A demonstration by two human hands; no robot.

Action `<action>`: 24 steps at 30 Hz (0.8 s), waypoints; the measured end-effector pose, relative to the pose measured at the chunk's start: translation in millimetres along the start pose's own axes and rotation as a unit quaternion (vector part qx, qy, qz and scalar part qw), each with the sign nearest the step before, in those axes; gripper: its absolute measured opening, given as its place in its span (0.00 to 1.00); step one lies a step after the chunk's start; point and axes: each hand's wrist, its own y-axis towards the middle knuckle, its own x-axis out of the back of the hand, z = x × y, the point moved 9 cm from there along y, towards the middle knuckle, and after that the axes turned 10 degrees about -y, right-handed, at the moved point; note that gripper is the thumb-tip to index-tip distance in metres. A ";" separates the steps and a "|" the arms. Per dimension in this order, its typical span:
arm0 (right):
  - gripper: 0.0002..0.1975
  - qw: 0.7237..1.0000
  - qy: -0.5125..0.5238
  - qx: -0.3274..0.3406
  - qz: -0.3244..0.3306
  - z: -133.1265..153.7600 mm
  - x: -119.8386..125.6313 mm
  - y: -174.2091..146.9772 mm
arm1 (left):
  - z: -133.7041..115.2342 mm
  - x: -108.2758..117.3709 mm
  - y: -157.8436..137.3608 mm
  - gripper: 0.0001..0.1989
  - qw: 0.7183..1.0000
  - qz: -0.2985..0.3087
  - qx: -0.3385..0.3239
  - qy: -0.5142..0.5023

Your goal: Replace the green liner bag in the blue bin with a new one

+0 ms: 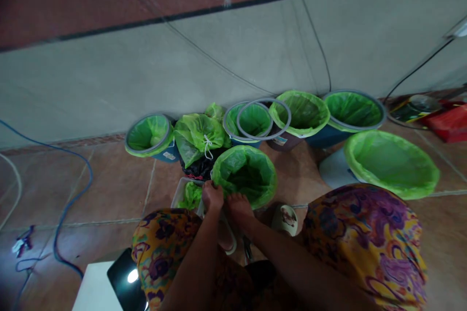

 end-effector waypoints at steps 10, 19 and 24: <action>0.16 1.000 0.020 0.006 0.013 4.1 -13.8 7.5 | 7.8 -10.7 7.0 0.07 0.999 0.009 0.014 0.047; 0.17 0.997 0.003 0.005 -0.076 -6.4 18.2 -2.5 | 6.6 -10.6 -1.3 0.19 0.998 -0.043 -0.023 -0.034; 0.22 0.988 0.004 0.010 -0.152 -25.8 36.6 -28.6 | 6.5 2.9 -14.5 0.25 0.993 -0.099 -0.041 -0.042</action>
